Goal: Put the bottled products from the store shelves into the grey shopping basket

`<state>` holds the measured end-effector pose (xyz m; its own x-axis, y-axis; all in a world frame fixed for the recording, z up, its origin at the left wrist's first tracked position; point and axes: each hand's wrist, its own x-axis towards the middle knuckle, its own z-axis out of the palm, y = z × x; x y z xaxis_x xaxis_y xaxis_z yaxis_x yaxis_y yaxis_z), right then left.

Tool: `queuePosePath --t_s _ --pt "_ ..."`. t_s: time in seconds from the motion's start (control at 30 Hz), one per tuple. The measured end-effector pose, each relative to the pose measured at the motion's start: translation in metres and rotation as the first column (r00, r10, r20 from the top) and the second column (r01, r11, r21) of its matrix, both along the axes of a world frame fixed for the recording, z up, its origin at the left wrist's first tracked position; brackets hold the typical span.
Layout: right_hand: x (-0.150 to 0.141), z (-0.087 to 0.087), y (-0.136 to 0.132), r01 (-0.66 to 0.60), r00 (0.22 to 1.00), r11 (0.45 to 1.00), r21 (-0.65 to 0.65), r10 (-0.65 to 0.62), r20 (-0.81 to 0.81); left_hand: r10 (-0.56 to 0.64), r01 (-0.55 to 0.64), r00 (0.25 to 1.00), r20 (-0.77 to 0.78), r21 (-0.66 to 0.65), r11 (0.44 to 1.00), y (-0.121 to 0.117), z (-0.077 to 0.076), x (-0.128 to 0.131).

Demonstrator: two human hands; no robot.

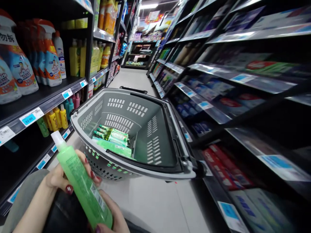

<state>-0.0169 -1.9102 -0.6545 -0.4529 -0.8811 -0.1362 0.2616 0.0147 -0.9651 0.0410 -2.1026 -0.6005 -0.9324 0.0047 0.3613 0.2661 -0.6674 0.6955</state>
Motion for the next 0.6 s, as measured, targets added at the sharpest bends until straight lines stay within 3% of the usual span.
queuePosePath --t_s 0.13,0.23,0.43,0.6 --pt "0.006 0.0 -0.015 0.1 0.982 0.995 0.007 -0.098 -0.159 0.223 -0.238 0.966 0.134 0.115 0.964 0.018 -0.008 0.0" --pt "0.007 0.003 -0.017 0.147 0.953 0.989 0.032 -0.133 -0.274 0.303 -0.336 0.931 0.205 0.153 0.929 0.025 -0.008 0.0" --pt "0.007 0.006 -0.012 0.107 0.962 0.987 0.119 -0.072 -0.264 0.312 -0.359 0.92 0.238 0.188 0.914 0.023 -0.01 0.002" --pt "0.007 0.008 -0.013 0.062 0.968 0.993 0.104 -0.035 -0.249 0.298 -0.345 0.926 0.233 0.2 0.917 0.02 -0.012 0.004"
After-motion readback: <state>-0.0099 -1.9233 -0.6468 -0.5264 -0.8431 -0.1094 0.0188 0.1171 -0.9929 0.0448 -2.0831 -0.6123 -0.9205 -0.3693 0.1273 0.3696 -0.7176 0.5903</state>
